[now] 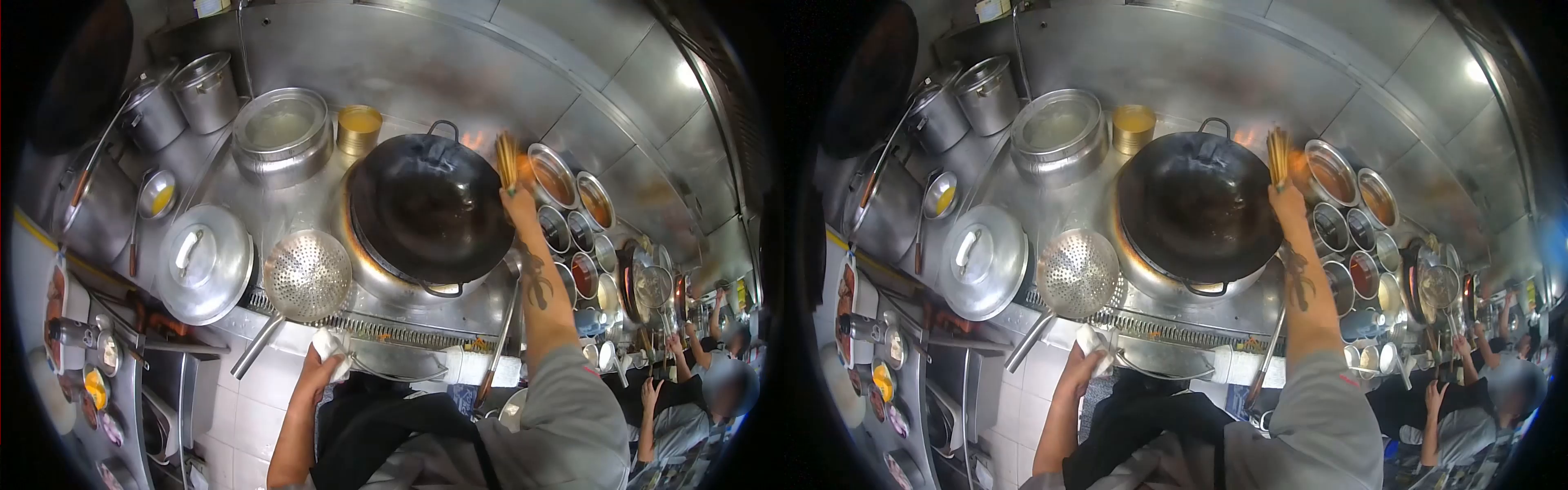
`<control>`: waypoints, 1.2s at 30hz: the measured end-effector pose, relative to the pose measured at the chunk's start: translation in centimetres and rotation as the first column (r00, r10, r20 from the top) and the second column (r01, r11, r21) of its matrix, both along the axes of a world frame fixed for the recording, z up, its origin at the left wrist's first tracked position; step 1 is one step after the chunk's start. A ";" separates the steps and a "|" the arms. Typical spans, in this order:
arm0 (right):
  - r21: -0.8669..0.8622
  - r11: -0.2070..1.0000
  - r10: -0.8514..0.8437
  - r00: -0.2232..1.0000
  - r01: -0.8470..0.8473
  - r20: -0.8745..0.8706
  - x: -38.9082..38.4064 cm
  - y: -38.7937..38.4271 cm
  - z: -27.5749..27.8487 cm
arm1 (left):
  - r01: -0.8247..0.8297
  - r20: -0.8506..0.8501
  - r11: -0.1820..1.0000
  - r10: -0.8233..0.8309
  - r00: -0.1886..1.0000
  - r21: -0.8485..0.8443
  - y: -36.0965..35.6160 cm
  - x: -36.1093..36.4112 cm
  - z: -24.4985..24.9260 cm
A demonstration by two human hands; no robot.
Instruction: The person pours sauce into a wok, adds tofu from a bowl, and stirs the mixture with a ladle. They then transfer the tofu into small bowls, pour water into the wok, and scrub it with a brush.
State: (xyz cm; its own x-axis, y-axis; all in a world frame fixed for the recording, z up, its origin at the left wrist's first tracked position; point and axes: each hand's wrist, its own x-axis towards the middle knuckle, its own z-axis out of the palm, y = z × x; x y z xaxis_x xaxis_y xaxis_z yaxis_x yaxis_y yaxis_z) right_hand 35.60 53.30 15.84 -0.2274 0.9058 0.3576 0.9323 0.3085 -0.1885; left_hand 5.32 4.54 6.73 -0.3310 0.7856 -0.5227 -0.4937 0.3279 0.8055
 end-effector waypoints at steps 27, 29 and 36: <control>-0.907 0.416 0.430 0.892 -0.059 0.139 -1.1 -14.3 8.2 | 0.247 -0.865 0.908 -0.403 0.300 -0.338 0.5 0.8 -2.8; -0.568 0.795 0.146 0.839 0.215 0.524 5.4 -10.0 8.5 | 0.244 -0.859 0.891 -0.441 0.260 -0.384 0.7 1.0 -2.3; -0.236 0.950 -0.267 0.926 0.206 -0.265 13.5 -11.3 9.8 | 0.273 -0.779 0.782 -0.609 0.148 -0.560 2.1 1.0 -1.0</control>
